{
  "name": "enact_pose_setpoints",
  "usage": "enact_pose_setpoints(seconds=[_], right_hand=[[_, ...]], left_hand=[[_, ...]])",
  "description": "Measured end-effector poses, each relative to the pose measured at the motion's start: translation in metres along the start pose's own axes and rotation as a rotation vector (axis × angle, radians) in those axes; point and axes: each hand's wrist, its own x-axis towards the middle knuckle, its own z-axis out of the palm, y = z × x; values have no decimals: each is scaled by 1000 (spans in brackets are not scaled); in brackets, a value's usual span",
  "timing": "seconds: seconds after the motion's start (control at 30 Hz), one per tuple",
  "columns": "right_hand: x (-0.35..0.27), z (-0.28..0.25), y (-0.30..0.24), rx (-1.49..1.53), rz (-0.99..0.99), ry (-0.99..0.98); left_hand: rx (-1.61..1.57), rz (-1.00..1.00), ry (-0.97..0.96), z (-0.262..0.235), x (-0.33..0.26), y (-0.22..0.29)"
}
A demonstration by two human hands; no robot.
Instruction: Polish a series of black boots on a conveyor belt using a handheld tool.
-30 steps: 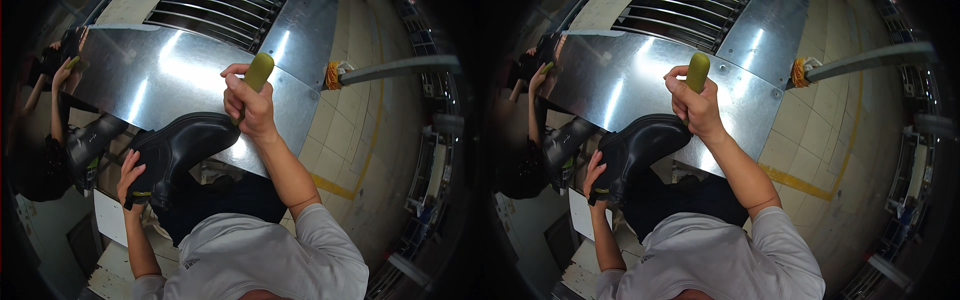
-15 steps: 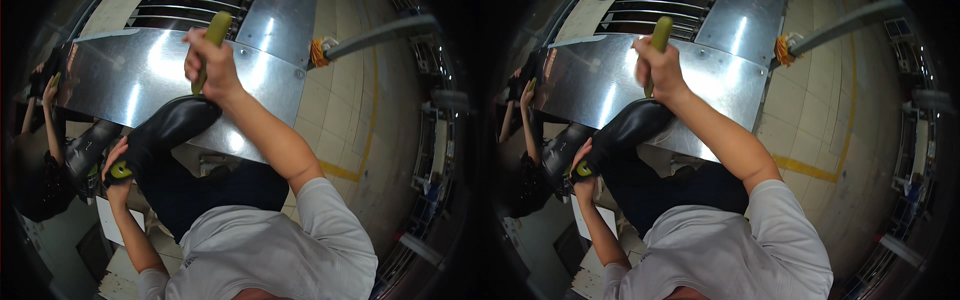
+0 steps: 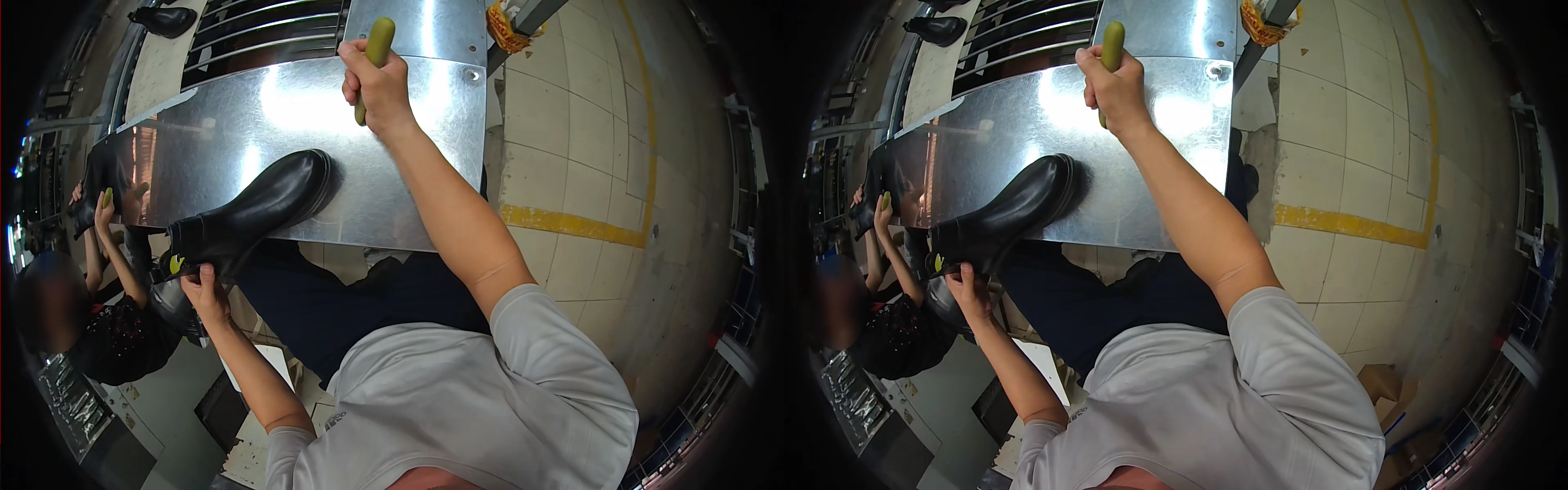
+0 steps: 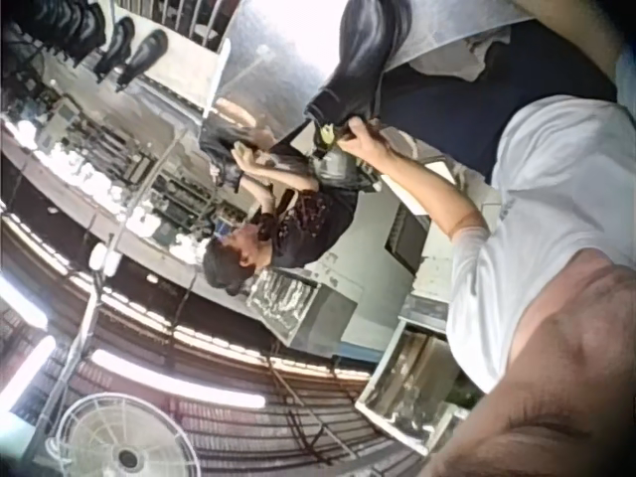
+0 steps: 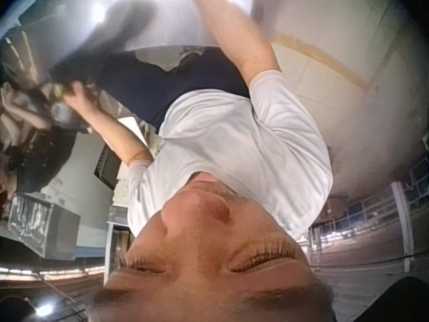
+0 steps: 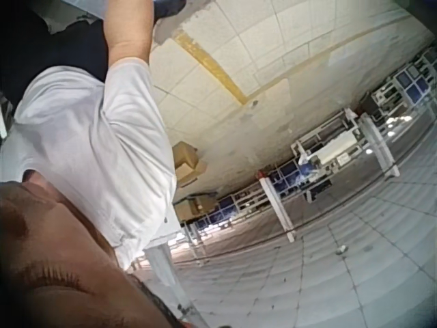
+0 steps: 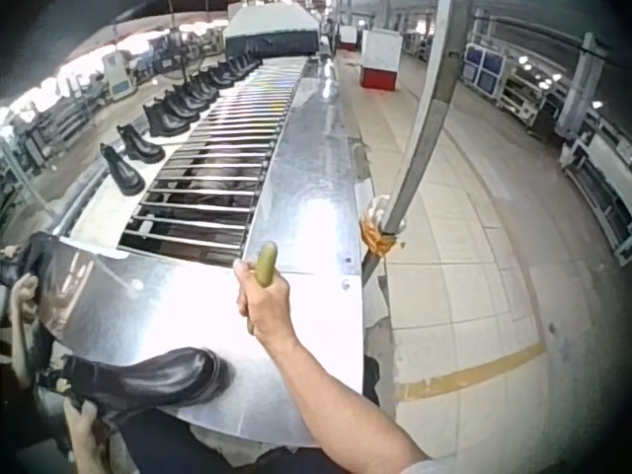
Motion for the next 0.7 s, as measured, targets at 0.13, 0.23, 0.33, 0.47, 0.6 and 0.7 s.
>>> enact_pose_setpoints(seconds=[0.13,0.23,0.33,0.47,0.6,0.7], right_hand=[[-8,4,3,-87,1,-21],[-9,7,6,-111,-4,-20],[-8,9,9,-214,-78,-8],[-10,5,11,-217,-60,12],[-12,6,7,-225,-31,7],[-13,3,7,-241,-27,19]], left_hand=[[-66,4,-6,8,1,8],[-74,7,-5,19,-1,19],[-87,-36,17,21,2,24],[-66,-50,-3,19,2,21],[12,-29,13,-1,-13,1],[158,38,-181,25,-19,18]])
